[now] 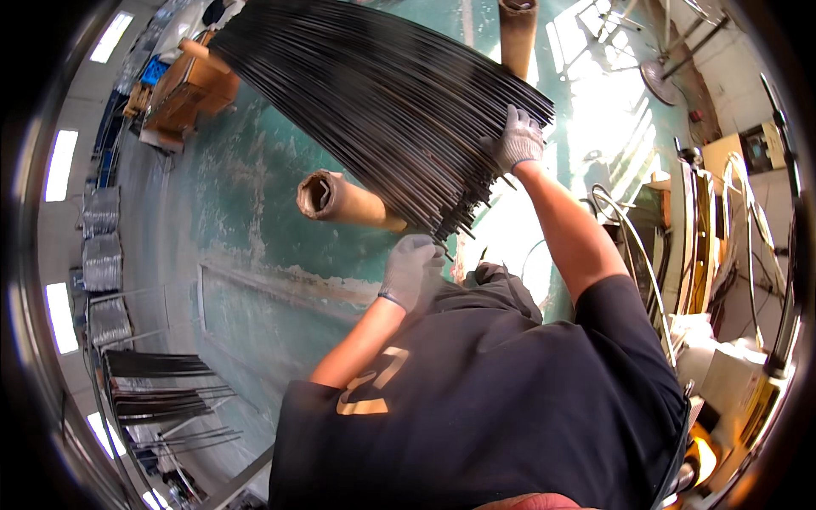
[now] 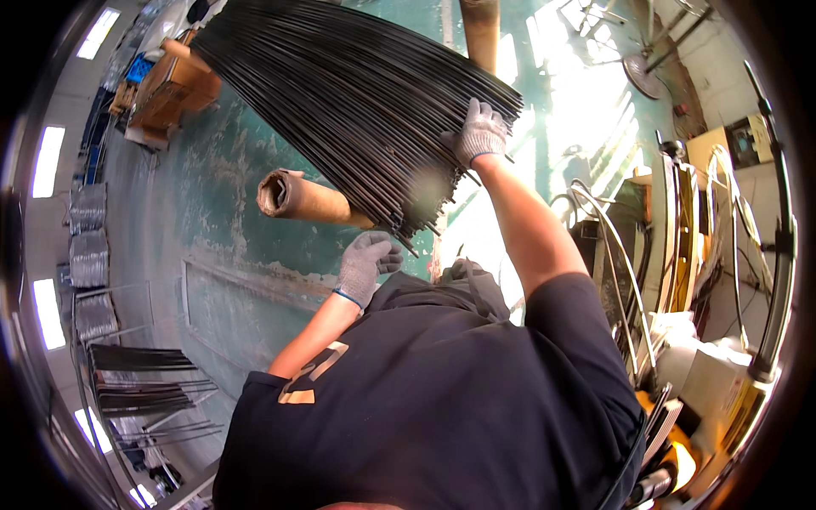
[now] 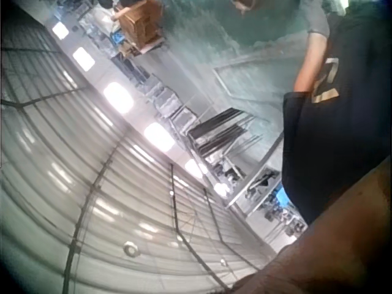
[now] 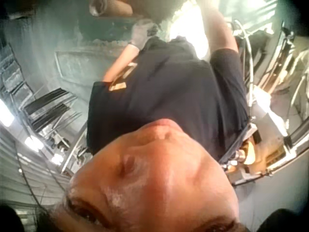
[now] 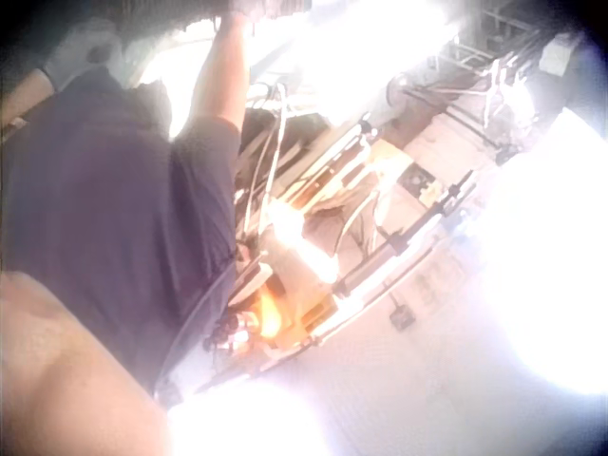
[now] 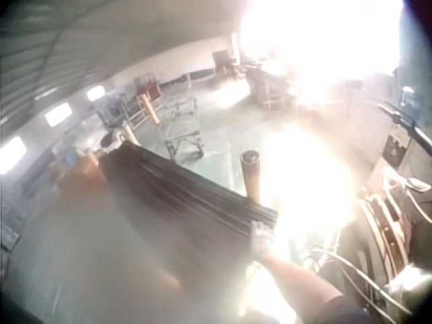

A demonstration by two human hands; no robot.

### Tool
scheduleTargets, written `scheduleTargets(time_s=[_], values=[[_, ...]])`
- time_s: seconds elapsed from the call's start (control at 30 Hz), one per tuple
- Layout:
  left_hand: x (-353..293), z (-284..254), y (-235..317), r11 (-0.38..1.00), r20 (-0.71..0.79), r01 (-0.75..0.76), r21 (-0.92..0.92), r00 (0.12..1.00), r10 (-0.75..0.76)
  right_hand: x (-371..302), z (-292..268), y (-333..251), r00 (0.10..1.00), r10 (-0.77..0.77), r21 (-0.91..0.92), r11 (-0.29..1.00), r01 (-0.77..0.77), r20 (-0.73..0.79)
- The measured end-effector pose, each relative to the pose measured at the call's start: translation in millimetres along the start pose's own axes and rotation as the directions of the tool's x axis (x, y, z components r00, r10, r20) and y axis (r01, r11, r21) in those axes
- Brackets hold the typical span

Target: The person repeatedly picks up bundles of long metal rods from a floor rack and feeds them into a bending machine. The rods are bent into U-shapes and then placed into a collection rack. The process is repeated continuously throughout the clip.

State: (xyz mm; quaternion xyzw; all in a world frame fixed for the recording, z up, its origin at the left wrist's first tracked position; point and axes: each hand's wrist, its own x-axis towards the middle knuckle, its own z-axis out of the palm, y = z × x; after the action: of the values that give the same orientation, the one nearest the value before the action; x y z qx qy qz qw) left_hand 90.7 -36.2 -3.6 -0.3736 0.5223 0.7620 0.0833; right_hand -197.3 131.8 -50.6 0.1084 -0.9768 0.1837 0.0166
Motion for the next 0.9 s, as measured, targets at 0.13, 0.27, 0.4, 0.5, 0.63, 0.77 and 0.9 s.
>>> scheduleTargets(time_s=[0.13, 0.27, 0.4, 0.5, 0.63, 0.77, 0.9], values=[[8, 29, 20, 0.984, -0.045, -0.084, -0.158, 0.996, 0.078, 21, 16, -19, 0.99, 0.123, -0.176, 0.978, -0.11, 0.064], [13, 40, 24, 0.973, -0.011, 0.086, -0.214, 0.996, -0.091, 45, 1, -23, 0.949, 0.129, -0.165, 0.983, -0.083, 0.289], [42, 39, 23, 0.978, -0.023, 0.134, -0.159, 0.99, -0.139, 45, 14, -19, 0.966, 0.117, -0.166, 0.983, -0.079, 0.232], [50, 40, 47, 0.998, 0.03, 0.006, -0.068, 1.0, -0.004, 41, 18, -18, 0.986, 0.078, -0.113, 0.992, -0.061, 0.149], [64, 32, 64, 0.998, 0.032, 0.003, -0.067, 1.0, -0.001, 50, 10, -27, 0.949, 0.132, -0.171, 0.982, -0.085, 0.288], [71, 20, 58, 0.999, 0.065, 0.037, -0.023, 0.997, -0.035, 51, 2, -36, 0.91, 0.165, -0.099, 0.986, -0.138, 0.38], [73, 13, 52, 0.996, 0.085, 0.085, -0.041, 0.993, -0.081, 32, 8, -40, 0.923, 0.121, -0.042, 0.993, -0.114, 0.366]])
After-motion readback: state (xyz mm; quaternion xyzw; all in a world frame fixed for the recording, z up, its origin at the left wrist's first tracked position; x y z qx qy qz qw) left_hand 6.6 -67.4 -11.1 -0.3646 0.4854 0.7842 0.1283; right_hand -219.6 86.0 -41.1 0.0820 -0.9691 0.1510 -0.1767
